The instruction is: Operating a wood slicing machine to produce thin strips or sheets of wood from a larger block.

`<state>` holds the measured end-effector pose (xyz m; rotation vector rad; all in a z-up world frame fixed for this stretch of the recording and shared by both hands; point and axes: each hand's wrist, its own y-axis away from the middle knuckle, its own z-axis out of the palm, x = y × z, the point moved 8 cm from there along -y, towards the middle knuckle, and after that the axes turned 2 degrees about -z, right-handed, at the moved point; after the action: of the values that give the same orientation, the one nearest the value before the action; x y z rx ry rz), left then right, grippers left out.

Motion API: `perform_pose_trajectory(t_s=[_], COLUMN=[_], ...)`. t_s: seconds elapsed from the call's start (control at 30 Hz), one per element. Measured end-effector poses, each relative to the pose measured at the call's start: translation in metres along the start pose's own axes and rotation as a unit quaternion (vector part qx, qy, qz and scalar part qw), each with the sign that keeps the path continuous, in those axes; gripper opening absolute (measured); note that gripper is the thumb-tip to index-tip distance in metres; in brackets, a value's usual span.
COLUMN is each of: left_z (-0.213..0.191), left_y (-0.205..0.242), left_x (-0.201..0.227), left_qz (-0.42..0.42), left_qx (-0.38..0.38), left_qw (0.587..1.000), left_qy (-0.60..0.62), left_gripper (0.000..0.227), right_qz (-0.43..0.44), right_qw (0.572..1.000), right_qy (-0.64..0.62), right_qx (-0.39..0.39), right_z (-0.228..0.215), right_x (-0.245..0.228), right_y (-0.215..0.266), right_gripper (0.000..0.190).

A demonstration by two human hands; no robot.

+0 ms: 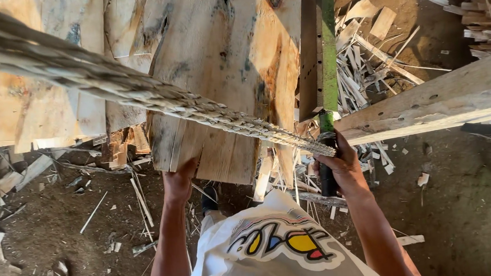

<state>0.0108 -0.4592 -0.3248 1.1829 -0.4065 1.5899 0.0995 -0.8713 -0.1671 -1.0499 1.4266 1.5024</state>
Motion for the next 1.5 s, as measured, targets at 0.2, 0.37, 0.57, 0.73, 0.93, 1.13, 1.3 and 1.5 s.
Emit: perform_pose_trajectory(t_s=[0.2,0.37,0.57,0.73,0.93,1.13,1.3,1.5], left_z=[-0.002,0.003,0.02,0.043,-0.035,-0.049,-0.004,-0.012], left_y=[-0.031,-0.045,-0.057,-0.045,-0.082,-0.093,-0.059,-0.06], left_x=[-0.033,-0.037,-0.032,0.0,-0.121,-0.154,-0.099,-0.096], left_qz=[0.0,-0.006,-0.025,0.042,0.011,0.016,-0.024,-0.084], left_qx=[-0.022,-0.014,-0.017,-0.039,-0.028,-0.032,-0.019,0.015], left_qw=[1.0,1.0,0.997,0.996,0.999,0.981,0.997,0.988], left_qy=[-0.009,-0.019,-0.071,-0.062,-0.029,-0.189,-0.076,-0.133], left_gripper=[0.019,0.023,0.018,0.026,0.027,0.021,0.027,0.048], right_qz=[-0.008,0.002,-0.017,0.045,0.052,0.079,0.08,0.09], right_qw=[0.999,1.0,0.999,0.994,0.984,0.968,0.976,0.978], right_qy=[0.005,0.002,0.025,0.098,0.17,0.233,0.199,0.186], right_qx=[-0.038,-0.026,-0.019,-0.019,0.024,0.053,0.027,0.003], right_z=[0.011,0.011,0.014,0.015,0.007,0.006,0.011,0.02], right_x=[-0.014,-0.019,0.04,0.074,0.021,0.092,0.086,0.031], right_y=[0.005,0.008,-0.01,-0.019,-0.005,-0.02,-0.018,-0.004], right_gripper=[0.071,0.069,0.065,0.054,0.067,0.071,0.062,0.071])
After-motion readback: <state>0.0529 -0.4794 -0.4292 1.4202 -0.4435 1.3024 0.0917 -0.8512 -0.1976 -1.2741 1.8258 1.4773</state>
